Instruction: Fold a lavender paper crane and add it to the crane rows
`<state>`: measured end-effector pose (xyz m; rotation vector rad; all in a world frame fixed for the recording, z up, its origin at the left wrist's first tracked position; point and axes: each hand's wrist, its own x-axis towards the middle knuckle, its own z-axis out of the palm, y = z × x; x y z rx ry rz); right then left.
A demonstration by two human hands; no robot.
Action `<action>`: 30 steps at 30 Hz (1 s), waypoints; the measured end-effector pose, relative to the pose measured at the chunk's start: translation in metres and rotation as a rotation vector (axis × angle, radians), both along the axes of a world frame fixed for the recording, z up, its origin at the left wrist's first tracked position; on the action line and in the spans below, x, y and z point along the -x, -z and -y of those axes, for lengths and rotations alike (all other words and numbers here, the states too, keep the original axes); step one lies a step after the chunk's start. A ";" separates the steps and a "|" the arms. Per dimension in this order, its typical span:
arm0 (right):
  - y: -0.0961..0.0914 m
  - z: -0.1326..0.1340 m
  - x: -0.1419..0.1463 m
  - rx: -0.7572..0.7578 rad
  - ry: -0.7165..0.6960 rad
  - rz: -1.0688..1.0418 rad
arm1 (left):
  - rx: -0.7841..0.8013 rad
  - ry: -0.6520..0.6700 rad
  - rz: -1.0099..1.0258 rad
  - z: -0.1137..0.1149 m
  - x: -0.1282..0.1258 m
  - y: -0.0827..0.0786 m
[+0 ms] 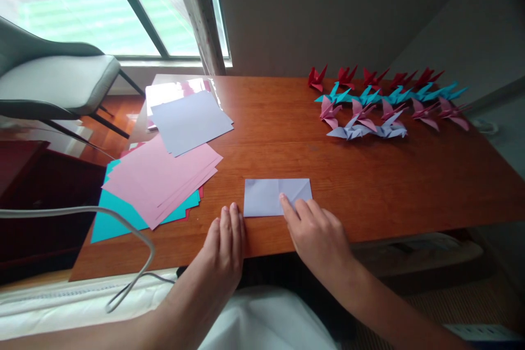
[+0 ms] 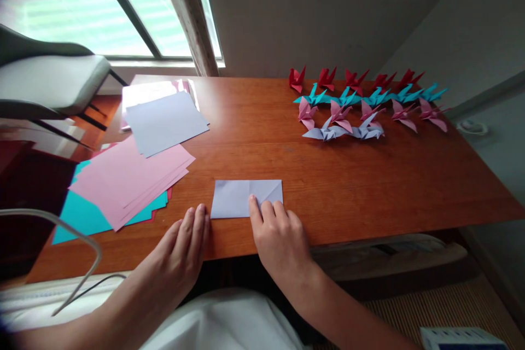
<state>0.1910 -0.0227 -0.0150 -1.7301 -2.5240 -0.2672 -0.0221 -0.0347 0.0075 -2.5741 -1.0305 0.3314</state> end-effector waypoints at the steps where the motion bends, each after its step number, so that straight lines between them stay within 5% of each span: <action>1: 0.001 0.000 0.000 0.001 0.003 -0.009 | 0.029 0.001 0.008 -0.002 -0.002 -0.006; 6: 0.005 -0.002 -0.005 0.031 -0.003 -0.100 | 0.073 -0.034 0.183 -0.013 -0.025 -0.023; 13: 0.012 -0.005 -0.011 0.063 0.002 -0.279 | 0.206 -0.015 0.374 -0.006 -0.048 0.021; 17: 0.012 -0.005 -0.009 0.056 0.027 -0.288 | 0.179 -0.048 0.416 0.000 -0.042 0.030; 30: 0.017 -0.006 -0.011 0.037 0.027 -0.368 | 0.002 -0.119 0.412 0.010 0.000 0.027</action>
